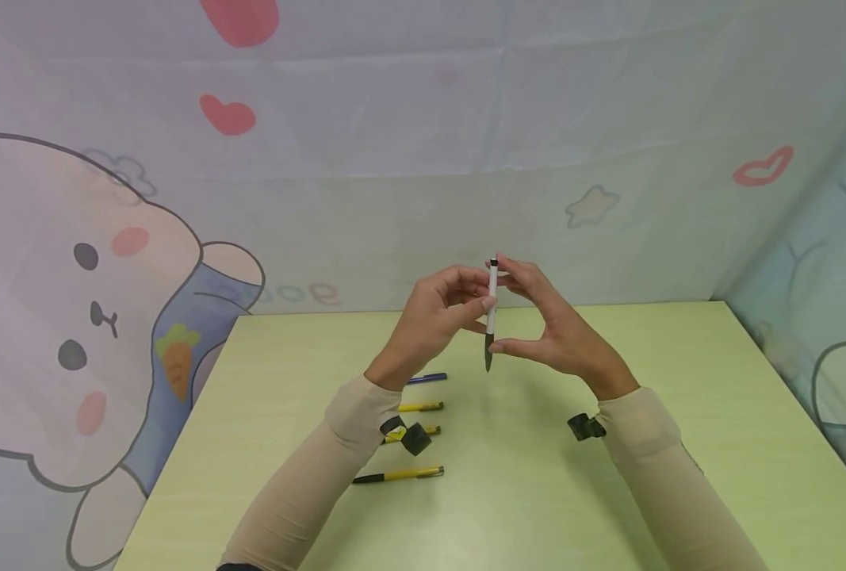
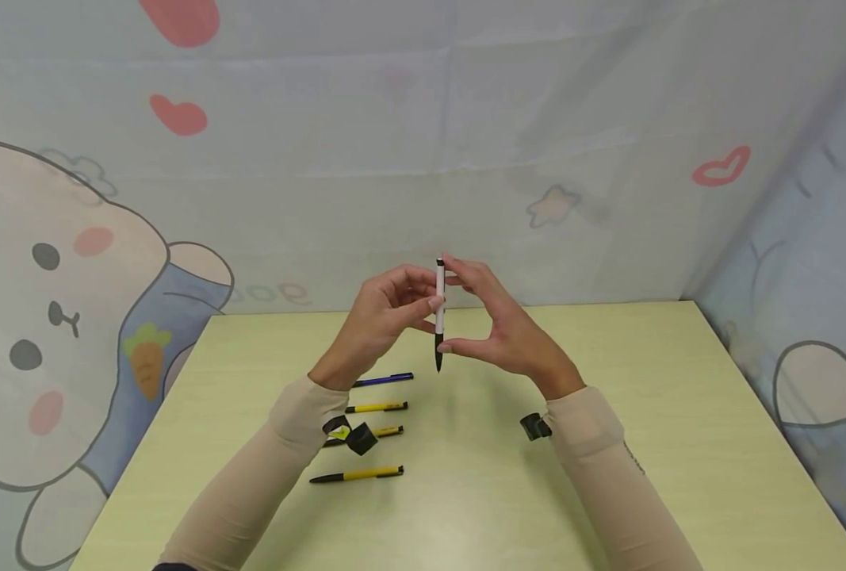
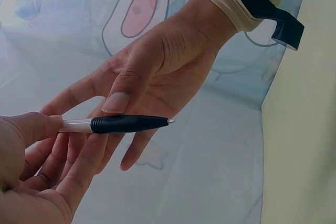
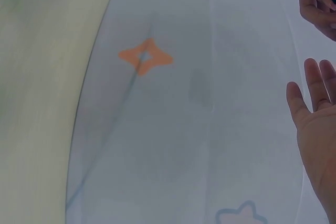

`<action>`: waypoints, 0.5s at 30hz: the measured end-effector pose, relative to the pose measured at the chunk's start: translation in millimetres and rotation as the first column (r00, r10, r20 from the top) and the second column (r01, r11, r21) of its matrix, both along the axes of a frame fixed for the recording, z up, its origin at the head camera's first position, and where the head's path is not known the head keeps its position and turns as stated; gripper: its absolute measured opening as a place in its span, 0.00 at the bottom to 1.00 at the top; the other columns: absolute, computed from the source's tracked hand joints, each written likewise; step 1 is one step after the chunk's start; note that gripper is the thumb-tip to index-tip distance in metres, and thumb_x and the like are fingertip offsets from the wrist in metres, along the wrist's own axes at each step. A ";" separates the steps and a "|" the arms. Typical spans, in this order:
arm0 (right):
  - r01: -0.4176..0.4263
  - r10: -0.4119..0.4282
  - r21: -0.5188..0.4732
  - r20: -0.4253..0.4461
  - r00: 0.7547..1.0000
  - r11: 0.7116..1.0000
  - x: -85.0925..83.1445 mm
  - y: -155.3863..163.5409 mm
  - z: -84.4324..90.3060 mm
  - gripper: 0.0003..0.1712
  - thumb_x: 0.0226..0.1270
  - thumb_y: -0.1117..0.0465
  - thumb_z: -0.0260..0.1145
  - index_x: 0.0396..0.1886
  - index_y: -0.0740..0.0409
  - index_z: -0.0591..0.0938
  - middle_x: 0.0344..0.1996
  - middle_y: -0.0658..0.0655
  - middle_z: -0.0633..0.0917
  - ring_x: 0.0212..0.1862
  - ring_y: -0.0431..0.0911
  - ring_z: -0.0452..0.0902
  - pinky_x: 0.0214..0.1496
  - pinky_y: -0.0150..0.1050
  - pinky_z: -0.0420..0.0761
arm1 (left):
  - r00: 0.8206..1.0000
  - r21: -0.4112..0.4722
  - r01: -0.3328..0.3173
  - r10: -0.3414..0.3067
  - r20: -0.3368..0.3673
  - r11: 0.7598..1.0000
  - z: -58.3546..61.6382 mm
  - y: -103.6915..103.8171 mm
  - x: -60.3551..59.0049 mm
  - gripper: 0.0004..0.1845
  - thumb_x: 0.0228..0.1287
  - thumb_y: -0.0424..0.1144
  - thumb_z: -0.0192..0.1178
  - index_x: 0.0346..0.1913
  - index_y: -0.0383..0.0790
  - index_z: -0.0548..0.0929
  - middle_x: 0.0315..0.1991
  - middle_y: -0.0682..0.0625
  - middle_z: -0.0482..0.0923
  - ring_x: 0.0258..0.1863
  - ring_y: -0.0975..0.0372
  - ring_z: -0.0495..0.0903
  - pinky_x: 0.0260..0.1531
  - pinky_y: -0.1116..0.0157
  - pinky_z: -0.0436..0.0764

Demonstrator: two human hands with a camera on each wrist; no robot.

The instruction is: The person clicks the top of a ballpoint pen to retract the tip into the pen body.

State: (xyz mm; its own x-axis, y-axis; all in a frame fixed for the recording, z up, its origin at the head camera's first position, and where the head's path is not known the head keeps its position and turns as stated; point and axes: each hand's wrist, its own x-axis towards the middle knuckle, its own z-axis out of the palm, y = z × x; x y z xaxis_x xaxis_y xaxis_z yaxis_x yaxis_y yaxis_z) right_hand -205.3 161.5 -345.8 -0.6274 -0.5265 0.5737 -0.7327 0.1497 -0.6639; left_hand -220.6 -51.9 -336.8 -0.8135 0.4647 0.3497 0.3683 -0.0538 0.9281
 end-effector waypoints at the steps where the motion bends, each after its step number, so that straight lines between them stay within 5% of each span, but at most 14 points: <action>1: 0.000 0.000 -0.002 0.008 1.000 1.000 -0.2 0.0 -0.3 0.61 0.51 0.78 0.78 0.80 0.62 0.54 0.70 0.69 0.64 0.73 0.52 0.64 0.76 0.59 0.61 | 1.000 -0.001 0.001 -0.001 0.001 1.000 0.0 0.0 0.0 0.11 0.72 0.32 0.62 0.54 0.35 0.81 0.45 0.42 0.80 0.42 0.54 0.83 0.39 0.53 0.89; 15: 0.003 -0.002 -0.002 0.098 0.995 1.000 -3.9 -2.3 -4.1 0.60 0.54 0.76 0.77 0.80 0.51 0.54 0.74 0.54 0.65 0.73 0.52 0.64 0.78 0.56 0.59 | 1.000 -0.028 -0.023 0.023 -0.010 0.999 1.2 -1.8 -0.8 0.12 0.71 0.31 0.63 0.54 0.32 0.80 0.45 0.42 0.81 0.41 0.55 0.84 0.37 0.54 0.89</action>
State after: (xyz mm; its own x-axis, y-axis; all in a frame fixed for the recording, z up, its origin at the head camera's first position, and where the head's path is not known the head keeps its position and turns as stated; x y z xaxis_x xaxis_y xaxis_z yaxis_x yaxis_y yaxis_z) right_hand -209.2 159.2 -349.8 -0.6820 -0.5237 0.5105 -0.6636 0.1500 -0.7329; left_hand -221.3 -53.7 -335.5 -0.8208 0.4555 0.3446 0.3781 -0.0189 0.9256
